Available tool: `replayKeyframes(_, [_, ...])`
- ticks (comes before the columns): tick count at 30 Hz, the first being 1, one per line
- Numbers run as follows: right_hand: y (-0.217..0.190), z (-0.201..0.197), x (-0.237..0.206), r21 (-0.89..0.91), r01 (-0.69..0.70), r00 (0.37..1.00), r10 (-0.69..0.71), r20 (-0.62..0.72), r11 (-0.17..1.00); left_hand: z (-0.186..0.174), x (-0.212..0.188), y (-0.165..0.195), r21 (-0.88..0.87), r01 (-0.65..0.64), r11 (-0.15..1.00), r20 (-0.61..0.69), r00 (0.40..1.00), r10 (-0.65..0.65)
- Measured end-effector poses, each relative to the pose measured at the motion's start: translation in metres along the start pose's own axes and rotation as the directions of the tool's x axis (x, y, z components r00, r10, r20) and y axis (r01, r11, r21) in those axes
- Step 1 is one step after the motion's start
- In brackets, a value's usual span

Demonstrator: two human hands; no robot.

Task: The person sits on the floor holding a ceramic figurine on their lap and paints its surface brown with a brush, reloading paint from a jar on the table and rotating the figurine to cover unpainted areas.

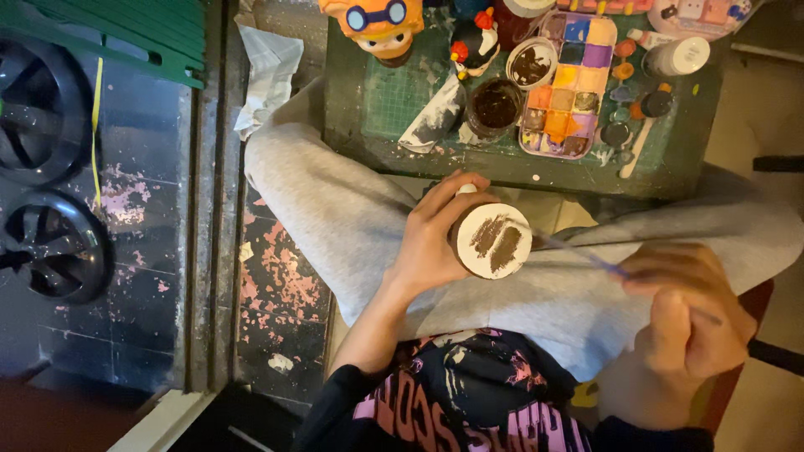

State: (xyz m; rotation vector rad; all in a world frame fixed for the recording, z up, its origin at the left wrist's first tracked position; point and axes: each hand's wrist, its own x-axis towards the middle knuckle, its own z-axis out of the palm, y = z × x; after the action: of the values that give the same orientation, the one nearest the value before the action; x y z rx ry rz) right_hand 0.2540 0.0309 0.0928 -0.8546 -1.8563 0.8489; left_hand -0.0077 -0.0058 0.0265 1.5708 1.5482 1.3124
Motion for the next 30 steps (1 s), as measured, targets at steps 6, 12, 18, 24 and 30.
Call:
replayKeyframes(6, [0.010, -0.002, -0.013, 0.073, -0.022, 0.999, 0.025, -0.039, 0.997, 0.000, 0.001, 0.001, -0.010, 0.011, 1.000, 0.009, 1.000, -0.011])
replayKeyframes(12, [0.004, -0.001, -0.007, 0.051, -0.007, 0.997, 0.011, -0.074, 0.999, 0.001, 0.001, 0.002, -0.005, 0.006, 1.000, 0.011, 1.000, -0.006])
replayKeyframes(18, [-0.006, -0.008, 0.008, 0.027, -0.024, 0.996, 0.021, 0.090, 0.999, 0.001, 0.002, 0.002, 0.002, 0.024, 1.000, 0.023, 0.999, -0.024])
replayKeyframes(24, [-0.009, -0.003, 0.003, 0.035, -0.024, 0.999, 0.023, 0.034, 0.999, 0.000, 0.002, 0.002, 0.006, 0.010, 1.000, 0.011, 1.000, -0.010])
replayKeyframes(30, [0.002, -0.007, 0.007, 0.088, 0.018, 0.998, -0.023, 0.064, 0.996, 0.000, 0.003, 0.001, 0.001, 0.007, 1.000, 0.024, 1.000, -0.007])
